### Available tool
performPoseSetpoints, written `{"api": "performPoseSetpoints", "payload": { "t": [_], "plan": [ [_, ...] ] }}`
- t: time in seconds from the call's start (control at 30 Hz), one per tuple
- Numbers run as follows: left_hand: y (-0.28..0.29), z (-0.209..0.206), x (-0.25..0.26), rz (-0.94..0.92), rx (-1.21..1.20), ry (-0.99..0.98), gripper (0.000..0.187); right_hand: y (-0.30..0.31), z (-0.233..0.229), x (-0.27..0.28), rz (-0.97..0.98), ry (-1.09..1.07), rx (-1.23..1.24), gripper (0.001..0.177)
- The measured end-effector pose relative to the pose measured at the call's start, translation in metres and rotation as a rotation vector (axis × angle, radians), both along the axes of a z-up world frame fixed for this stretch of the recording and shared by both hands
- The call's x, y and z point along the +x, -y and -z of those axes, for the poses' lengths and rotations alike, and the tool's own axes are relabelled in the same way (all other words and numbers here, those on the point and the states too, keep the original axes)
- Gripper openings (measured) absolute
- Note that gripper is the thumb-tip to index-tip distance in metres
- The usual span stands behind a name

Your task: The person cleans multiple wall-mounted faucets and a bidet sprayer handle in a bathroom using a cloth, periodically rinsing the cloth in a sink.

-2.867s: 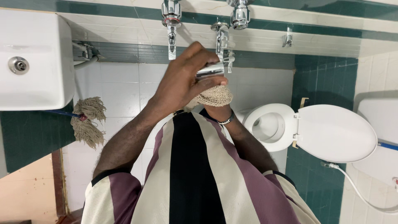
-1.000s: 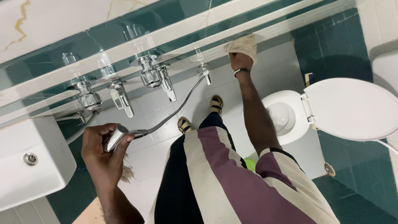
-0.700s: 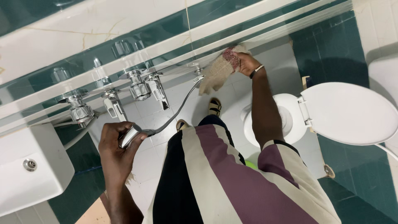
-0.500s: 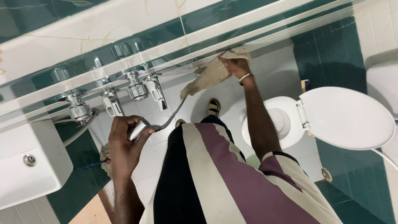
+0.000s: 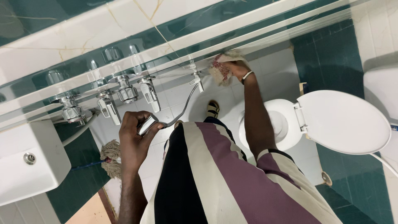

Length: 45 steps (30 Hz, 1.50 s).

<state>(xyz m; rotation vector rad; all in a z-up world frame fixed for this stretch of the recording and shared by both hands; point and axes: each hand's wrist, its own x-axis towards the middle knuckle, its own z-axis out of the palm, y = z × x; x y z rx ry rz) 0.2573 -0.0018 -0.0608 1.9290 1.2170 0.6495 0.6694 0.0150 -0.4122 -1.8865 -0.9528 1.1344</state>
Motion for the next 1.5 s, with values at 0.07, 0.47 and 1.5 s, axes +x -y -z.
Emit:
{"api": "performPoseSetpoints", "payload": {
  "t": [0.07, 0.47, 1.5],
  "plan": [
    [0.005, 0.003, 0.004, 0.008, -0.026, 0.029, 0.036, 0.004, 0.005, 0.009, 0.092, -0.772, 0.004, 0.036],
    [0.009, 0.015, 0.034, 0.04, -0.112, 0.02, 0.037, 0.091, 0.003, -0.072, 0.121, 0.275, 0.511, 0.034],
    [-0.034, 0.026, 0.205, 0.499, 0.011, 0.059, 0.042, 0.135, -0.019, -0.063, -0.348, 0.197, 0.064, 0.077]
  ]
}}
